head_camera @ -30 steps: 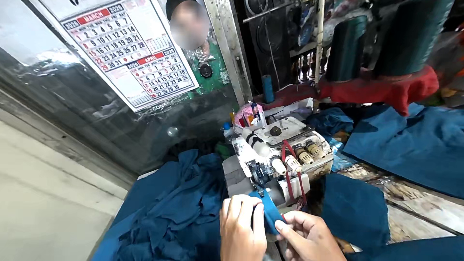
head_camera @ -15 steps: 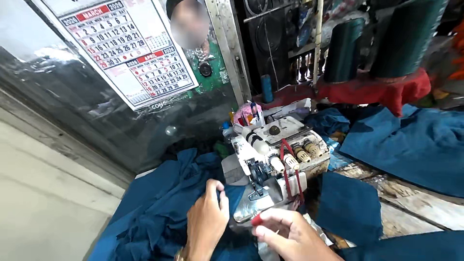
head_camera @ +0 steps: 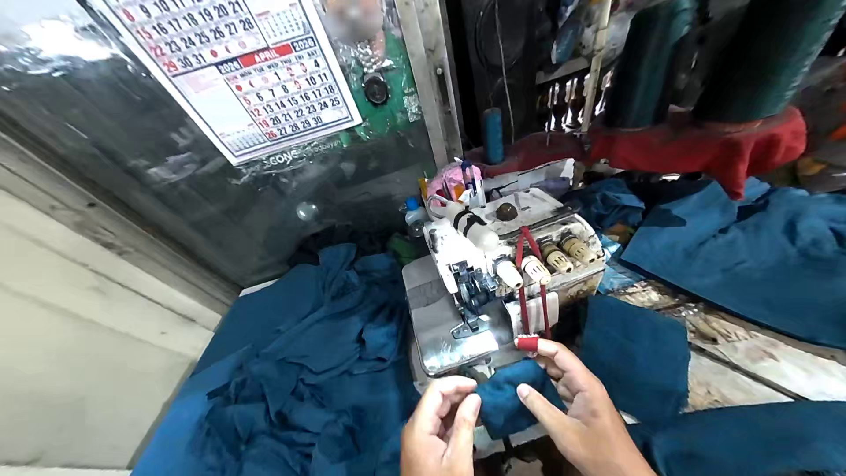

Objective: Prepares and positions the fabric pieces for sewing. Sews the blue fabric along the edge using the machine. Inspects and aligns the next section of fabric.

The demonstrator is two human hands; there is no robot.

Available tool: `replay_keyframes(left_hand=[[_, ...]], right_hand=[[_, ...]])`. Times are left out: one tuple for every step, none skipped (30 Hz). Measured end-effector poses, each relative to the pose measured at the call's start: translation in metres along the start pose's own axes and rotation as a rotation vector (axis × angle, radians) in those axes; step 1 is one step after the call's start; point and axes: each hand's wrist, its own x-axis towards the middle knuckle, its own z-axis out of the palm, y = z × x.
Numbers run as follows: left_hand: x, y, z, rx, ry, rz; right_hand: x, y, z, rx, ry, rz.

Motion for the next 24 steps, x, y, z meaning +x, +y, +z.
replay_keyframes(left_hand=[[0.0,0.002,0.001,-0.015,0.048,-0.001],[0.0,0.004,0.0,-0.023,0.066,-0.007],[-0.001,0.005,-0.002,-0.027,0.06,-0.023],[-0.002,0.003,-0.004,-0.038,0.035,-0.045],[-0.004,0.001,-0.007,-0.062,-0.004,-0.075],[-0.007,-0.001,-0.01,-0.092,-0.034,-0.112],[-0.01,0.0,-0.012,-0.115,-0.044,-0.144],[-0.012,0.001,-0.012,-0.12,-0.034,-0.163],[-0.014,0.001,-0.012,-0.114,-0.012,-0.173],[-0.015,-0.002,-0.01,-0.106,0.015,-0.174],[-0.015,-0.006,-0.01,-0.101,0.034,-0.167],[-0.014,-0.008,-0.011,-0.095,0.043,-0.154],[-0.013,-0.009,-0.013,-0.084,0.042,-0.14],[-0.012,-0.008,-0.016,-0.069,0.033,-0.128],[-0.011,-0.005,-0.02,-0.049,0.016,-0.114],[-0.009,-0.001,-0.024,-0.027,-0.004,-0.097],[-0.007,0.005,-0.028,-0.01,-0.022,-0.08],[-0.005,0.014,-0.032,0.005,-0.038,-0.06],[-0.003,0.025,-0.032,0.006,-0.049,-0.038],[-0.003,0.034,-0.029,-0.001,-0.055,-0.016],[-0.002,0.037,-0.021,0.005,-0.059,0.003],[-0.001,0.033,-0.011,0.032,-0.065,0.02],[0.0,0.022,0.001,0.077,-0.069,0.025],[-0.001,0.009,0.012,0.126,-0.07,0.011]], right_hand=[[-0.001,-0.006,-0.004,0.031,-0.075,0.04],[0.0,-0.013,-0.008,0.045,-0.151,0.077],[0.002,-0.018,-0.011,0.032,-0.204,0.099],[0.003,-0.02,-0.012,-0.01,-0.231,0.101],[0.003,-0.019,-0.013,-0.068,-0.235,0.083],[0.002,-0.018,-0.013,-0.116,-0.224,0.051],[0.001,-0.019,-0.013,-0.145,-0.204,0.021],[0.0,-0.019,-0.011,-0.16,-0.181,0.002],[-0.002,-0.02,-0.01,-0.171,-0.167,-0.002],[-0.004,-0.019,-0.009,-0.173,-0.166,0.002],[-0.006,-0.019,-0.009,-0.174,-0.18,0.006],[-0.007,-0.018,-0.01,-0.178,-0.202,0.007],[-0.008,-0.019,-0.012,-0.201,-0.222,0.007],[-0.008,-0.02,-0.015,-0.242,-0.241,0.009],[-0.009,-0.021,-0.017,-0.299,-0.253,0.002],[-0.01,-0.023,-0.019,-0.355,-0.26,-0.018],[-0.01,-0.028,-0.021,-0.389,-0.257,-0.05],[-0.01,-0.033,-0.022,-0.395,-0.239,-0.087],[-0.011,-0.038,-0.021,-0.395,-0.211,-0.116],[-0.013,-0.039,-0.019,-0.406,-0.165,-0.134],[-0.014,-0.035,-0.016,-0.436,-0.105,-0.145],[-0.016,-0.025,-0.012,-0.481,-0.043,-0.142],[-0.018,-0.013,-0.008,-0.523,0.011,-0.125],[-0.024,-0.003,-0.005,-0.534,0.05,-0.098]])
